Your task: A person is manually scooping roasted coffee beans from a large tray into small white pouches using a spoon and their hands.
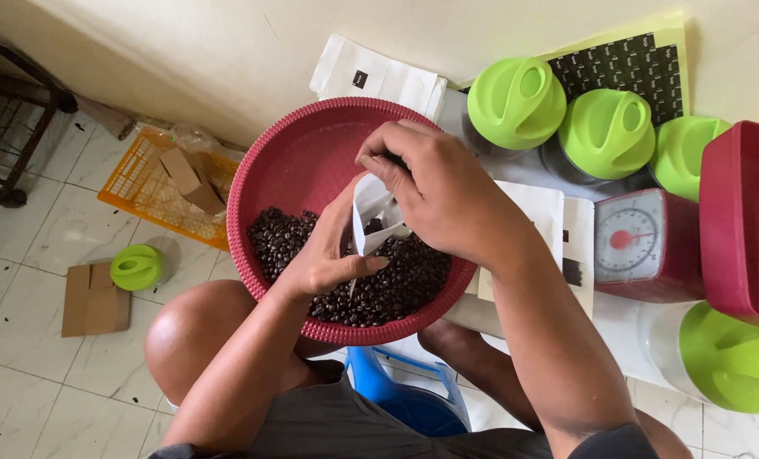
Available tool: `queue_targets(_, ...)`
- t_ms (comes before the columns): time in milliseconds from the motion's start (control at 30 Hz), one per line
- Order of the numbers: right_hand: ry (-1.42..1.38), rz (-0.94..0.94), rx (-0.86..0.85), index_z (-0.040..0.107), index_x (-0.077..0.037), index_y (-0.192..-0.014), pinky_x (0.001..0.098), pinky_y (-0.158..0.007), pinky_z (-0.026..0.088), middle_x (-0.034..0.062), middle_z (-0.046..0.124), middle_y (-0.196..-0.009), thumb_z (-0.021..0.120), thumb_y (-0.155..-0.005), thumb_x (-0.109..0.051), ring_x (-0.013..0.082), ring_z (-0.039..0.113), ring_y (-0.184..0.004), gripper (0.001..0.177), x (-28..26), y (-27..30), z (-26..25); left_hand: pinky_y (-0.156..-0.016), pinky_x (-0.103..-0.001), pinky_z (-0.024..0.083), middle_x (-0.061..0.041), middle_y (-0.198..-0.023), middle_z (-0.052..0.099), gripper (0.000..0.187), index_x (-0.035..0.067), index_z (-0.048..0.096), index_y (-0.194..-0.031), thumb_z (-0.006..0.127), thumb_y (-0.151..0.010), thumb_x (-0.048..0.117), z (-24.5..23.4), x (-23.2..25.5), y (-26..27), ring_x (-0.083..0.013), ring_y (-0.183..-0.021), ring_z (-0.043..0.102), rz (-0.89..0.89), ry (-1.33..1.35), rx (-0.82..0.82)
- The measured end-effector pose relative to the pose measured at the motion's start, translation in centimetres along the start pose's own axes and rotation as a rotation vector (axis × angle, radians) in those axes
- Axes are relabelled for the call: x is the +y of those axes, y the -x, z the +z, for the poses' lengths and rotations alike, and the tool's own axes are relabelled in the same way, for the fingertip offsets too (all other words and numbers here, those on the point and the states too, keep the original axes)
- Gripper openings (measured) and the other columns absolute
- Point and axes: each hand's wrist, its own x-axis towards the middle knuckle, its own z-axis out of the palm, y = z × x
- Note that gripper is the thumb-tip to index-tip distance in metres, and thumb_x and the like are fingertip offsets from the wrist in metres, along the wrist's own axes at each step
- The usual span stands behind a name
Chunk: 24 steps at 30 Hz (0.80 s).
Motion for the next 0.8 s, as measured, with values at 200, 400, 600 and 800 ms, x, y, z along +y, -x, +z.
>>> queue_targets(200, -0.045, -0.073, 0.042, 0.062, -0.001, -0.104, 0.0341, -0.08, 0.05, 0.0105, 0.066, -0.097, 0.056, -0.104, -0.006, 0.0222, 0.064, -0.09, 0.008, -0.6, 0.1, -0.4, -0.091, -0.032, 0.047, -0.006, -0.123, 0.053, 0.074, 0.003, 0.043, -0.142, 0.066, -0.082, 0.039, 0.0, 0.1, 0.1, -0.017, -0.107, 0.052, -0.027, 0.013, 0.001)
queue_targets(400, -0.038, -0.093, 0.011, 0.065, -0.002, -0.105, 0.0339, -0.084, 0.053, 0.0089, 0.072, -0.101, 0.064, -0.1, -0.006, 0.0223, 0.069, -0.095, 0.006, -0.7, 0.4, -0.5, -0.105, -0.039, 0.045, -0.011, -0.134, 0.054, 0.077, 0.002, 0.042, -0.145, 0.063, -0.082, 0.04, -0.1, 0.4, 0.0, -0.023, -0.12, 0.054, 0.007, -0.066, -0.004)
queue_targets(600, -0.07, -0.11, 0.035, 0.064, -0.001, -0.102, 0.0329, -0.078, 0.052, 0.009, 0.069, -0.096, 0.06, -0.103, -0.012, 0.0215, 0.066, -0.088, 0.011, -1.0, 0.9, -1.0, -0.097, -0.036, 0.047, -0.011, -0.13, 0.054, 0.074, 0.001, 0.045, -0.142, 0.063, -0.082, 0.041, 0.0, 0.4, -0.1, -0.0211, -0.114, 0.054, -0.002, -0.024, -0.001)
queue_targets(800, -0.131, -0.144, 0.068, 0.063, 0.001, -0.105, 0.0291, -0.074, 0.054, 0.0102, 0.067, -0.094, 0.06, -0.104, -0.007, 0.0196, 0.065, -0.083, 0.008, -1.3, 1.7, -1.4, -0.104, -0.042, 0.055, -0.013, -0.142, 0.052, 0.081, 0.001, 0.036, -0.151, 0.065, -0.084, 0.036, -0.1, 0.1, 0.1, -0.026, -0.128, 0.055, 0.015, 0.047, -0.018)
